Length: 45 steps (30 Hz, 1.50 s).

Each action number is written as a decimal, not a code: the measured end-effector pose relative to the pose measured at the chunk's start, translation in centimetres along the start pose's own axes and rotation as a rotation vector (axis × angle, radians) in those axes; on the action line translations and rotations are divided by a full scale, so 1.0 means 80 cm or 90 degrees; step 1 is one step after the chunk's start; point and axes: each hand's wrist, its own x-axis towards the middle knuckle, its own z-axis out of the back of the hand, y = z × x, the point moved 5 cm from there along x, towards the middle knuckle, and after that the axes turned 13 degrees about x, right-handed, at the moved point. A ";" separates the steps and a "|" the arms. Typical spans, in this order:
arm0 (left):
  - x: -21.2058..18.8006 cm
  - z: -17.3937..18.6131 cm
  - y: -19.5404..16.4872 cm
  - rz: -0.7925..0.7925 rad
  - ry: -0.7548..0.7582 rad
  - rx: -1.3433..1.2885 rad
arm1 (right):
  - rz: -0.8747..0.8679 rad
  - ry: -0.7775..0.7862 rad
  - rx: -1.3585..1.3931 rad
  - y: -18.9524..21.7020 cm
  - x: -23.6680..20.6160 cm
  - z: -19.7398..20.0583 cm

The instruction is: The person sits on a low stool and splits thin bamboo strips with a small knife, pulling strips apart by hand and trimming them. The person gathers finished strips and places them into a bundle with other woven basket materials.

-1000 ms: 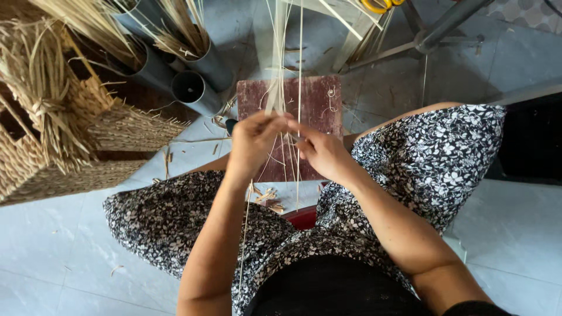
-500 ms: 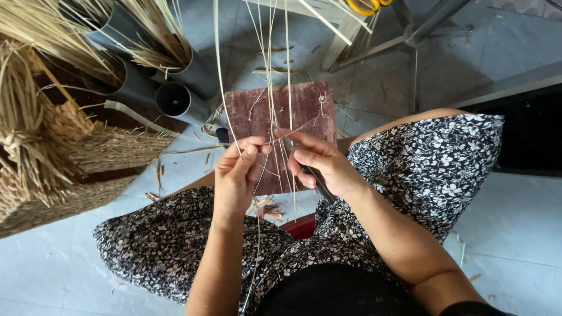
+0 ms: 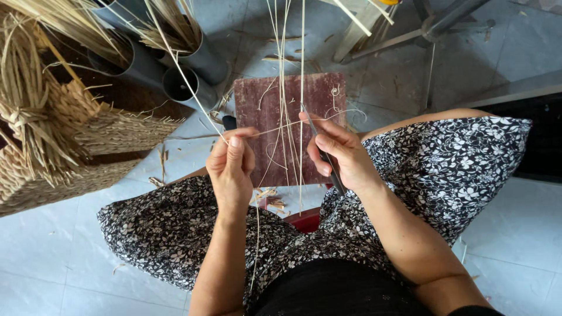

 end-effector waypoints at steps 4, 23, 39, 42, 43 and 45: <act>-0.010 -0.013 -0.005 -0.046 -0.022 0.079 | 0.063 -0.094 -0.221 -0.007 0.011 0.007; -0.045 -0.072 -0.021 -0.163 0.033 0.230 | 0.096 -0.367 -0.082 0.003 0.033 0.082; 0.013 -0.017 0.021 0.129 0.005 0.009 | 0.144 -0.164 -0.691 0.130 0.035 0.035; 0.012 0.001 0.039 0.163 0.006 -0.091 | 0.166 -0.303 -0.844 0.248 0.065 0.078; 0.010 0.006 0.044 0.165 0.003 -0.074 | 0.217 -0.293 -0.900 0.281 0.082 0.087; 0.007 0.013 0.052 0.173 -0.002 -0.040 | 0.251 -0.302 -1.014 0.321 0.113 0.111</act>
